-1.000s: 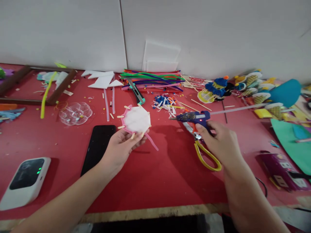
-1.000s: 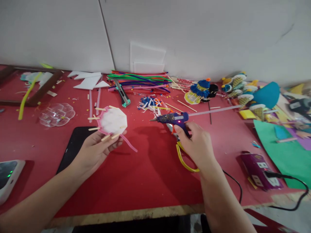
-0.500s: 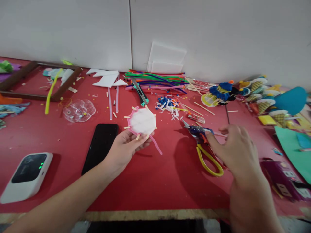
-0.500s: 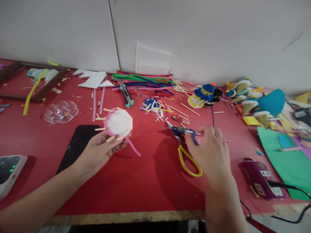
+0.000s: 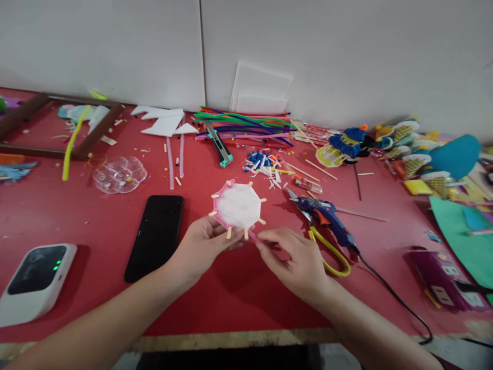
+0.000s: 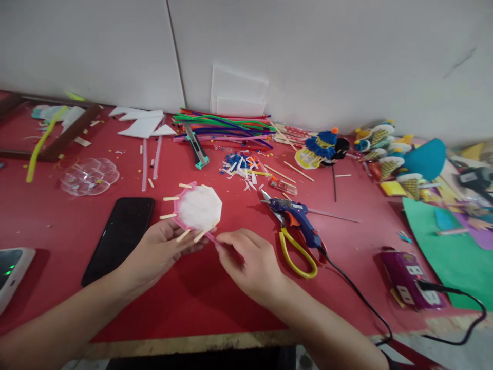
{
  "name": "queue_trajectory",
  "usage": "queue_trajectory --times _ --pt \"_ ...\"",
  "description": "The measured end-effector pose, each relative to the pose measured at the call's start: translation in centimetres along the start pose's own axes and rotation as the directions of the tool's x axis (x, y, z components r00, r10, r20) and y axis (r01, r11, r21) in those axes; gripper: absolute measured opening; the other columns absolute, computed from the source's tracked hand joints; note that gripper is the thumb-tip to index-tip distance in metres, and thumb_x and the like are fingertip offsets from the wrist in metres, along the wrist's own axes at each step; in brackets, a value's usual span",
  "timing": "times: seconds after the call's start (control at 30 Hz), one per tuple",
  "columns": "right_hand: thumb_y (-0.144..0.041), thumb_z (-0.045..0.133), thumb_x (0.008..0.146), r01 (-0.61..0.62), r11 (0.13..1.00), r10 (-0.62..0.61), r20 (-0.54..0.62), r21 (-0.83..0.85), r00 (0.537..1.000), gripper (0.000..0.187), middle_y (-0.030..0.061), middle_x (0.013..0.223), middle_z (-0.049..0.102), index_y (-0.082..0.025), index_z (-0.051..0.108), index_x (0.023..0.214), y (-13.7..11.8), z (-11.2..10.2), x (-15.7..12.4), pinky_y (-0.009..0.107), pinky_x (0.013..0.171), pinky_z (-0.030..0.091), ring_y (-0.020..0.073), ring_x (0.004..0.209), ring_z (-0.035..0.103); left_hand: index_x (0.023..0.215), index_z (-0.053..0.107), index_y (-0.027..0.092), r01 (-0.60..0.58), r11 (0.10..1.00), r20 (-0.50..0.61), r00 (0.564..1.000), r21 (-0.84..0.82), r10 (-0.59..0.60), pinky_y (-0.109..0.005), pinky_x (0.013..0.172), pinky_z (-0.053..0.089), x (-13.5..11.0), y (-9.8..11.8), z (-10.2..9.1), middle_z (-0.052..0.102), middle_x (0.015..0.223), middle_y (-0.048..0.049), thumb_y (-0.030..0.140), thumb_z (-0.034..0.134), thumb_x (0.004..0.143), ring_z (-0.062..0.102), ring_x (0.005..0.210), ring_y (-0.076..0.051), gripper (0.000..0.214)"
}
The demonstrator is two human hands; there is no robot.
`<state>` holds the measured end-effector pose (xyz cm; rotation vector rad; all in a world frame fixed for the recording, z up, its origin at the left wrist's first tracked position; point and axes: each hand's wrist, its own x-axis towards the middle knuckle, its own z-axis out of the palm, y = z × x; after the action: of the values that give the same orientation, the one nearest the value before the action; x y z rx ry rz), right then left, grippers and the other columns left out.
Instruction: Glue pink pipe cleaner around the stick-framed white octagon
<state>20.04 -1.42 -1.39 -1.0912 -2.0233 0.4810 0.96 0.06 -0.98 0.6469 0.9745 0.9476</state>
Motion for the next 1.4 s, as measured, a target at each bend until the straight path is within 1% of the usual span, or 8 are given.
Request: queue_trajectory --times 0.3,0.57,0.73,0.83,1.0,1.13,1.27,1.4 --pt "-0.013 0.063 0.089 0.204 0.941 -0.247 -0.137 -0.27 0.959 0.006 -0.0001 0.06 0.063 -0.015 0.068 0.087 0.0 -0.5 0.0 0.023 0.054 0.047 0.0105 0.052 0.055 0.089 0.076 0.018 -0.007 0.989 0.058 0.998 0.147 -0.002 -0.026 0.081 0.058 -0.1 0.4 0.2 0.08 0.084 -0.0031 0.034 0.082 0.07 0.075 0.082 -0.017 0.025" --pt "-0.009 0.069 0.084 0.274 0.871 -0.36 -0.151 -0.407 0.921 0.011 -0.0024 0.055 0.059 -0.017 0.065 0.077 -0.7 -0.8 0.2 0.024 0.054 0.046 0.01 0.049 0.051 0.078 0.074 0.021 -0.182 0.938 0.075 0.983 0.296 0.167 -0.022 0.071 0.057 -0.2 0.5 0.6 0.078 0.075 0.0006 0.019 0.082 0.065 0.071 0.067 -0.014 0.016" --pt "-0.007 0.07 0.082 0.335 0.854 -0.425 -0.162 -0.399 0.891 0.011 -0.0027 0.055 0.062 -0.017 0.065 0.081 -0.6 -1.1 -0.2 0.024 0.056 0.049 0.0104 0.05 0.056 0.071 0.071 0.02 -0.261 0.877 0.061 0.964 0.404 0.259 -0.024 0.067 0.057 -0.5 0.7 1.0 0.071 0.058 0.002 0.022 0.082 0.064 0.068 0.061 -0.015 0.014" --pt "-0.01 0.066 0.087 0.278 0.904 -0.335 -0.136 -0.324 0.932 0.008 -0.0025 0.061 0.068 -0.018 0.066 0.086 -0.8 -1.2 0.0 0.022 0.056 0.052 0.0096 0.052 0.061 0.063 0.068 0.02 -0.312 0.798 0.011 0.934 0.516 0.358 -0.025 0.061 0.056 -0.6 0.7 1.0 0.065 0.049 0.0022 0.028 0.081 0.066 0.065 0.055 -0.016 0.016" --pt "-0.026 0.063 0.091 0.04 0.995 -0.055 -0.153 -0.094 0.987 0.018 -0.0027 0.058 0.068 -0.019 0.064 0.074 -1.6 -1.4 0.5 0.019 0.046 0.049 0.0091 0.047 0.061 0.071 0.07 0.019 -0.351 0.651 -0.01 0.876 0.673 0.482 -0.024 0.056 0.054 -0.7 0.5 0.8 0.072 0.061 -0.0024 0.033 0.072 0.075 0.067 0.058 -0.017 0.015" --pt "-0.027 0.057 0.093 -0.187 0.964 0.192 -0.006 0.191 0.981 0.022 -0.0022 0.055 0.064 -0.017 0.067 0.076 -1.6 -1.4 -0.2 0.018 0.04 0.046 0.008 0.041 0.055 0.072 0.07 0.019 -0.357 0.493 0.044 0.842 0.794 0.538 -0.021 0.05 0.051 -0.9 0.8 0.8 0.071 0.057 -0.0009 0.037 0.07 0.076 0.064 0.051 -0.015 0.019" --pt "-0.024 0.057 0.094 -0.211 0.92 0.224 -0.001 0.331 0.974 0.013 0.0013 0.071 0.075 -0.019 0.068 0.092 -1.4 -1.0 -1.1 0.019 0.042 0.049 0.0095 0.045 0.061 0.065 0.067 0.019 -0.336 0.361 0.055 0.793 0.87 0.607 -0.02 0.046 0.048 -1.0 0.9 0.5 0.058 0.041 0.0027 0.037 0.064 0.081 0.062 0.044 -0.014 0.025" --pt "-0.022 0.061 0.092 -0.184 0.965 0.208 -0.119 0.188 0.971 0.01 -0.0023 0.066 0.074 -0.02 0.07 0.088 -1.8 -0.9 -0.7 0.017 0.044 0.05 0.0078 0.043 0.06 0.076 0.072 0.018 -0.325 0.218 0.109 0.747 0.92 0.656 -0.021 0.048 0.048 -0.9 0.3 -0.3 0.068 0.052 0.0002 0.032 0.063 0.081 0.065 0.046 -0.016 0.017"
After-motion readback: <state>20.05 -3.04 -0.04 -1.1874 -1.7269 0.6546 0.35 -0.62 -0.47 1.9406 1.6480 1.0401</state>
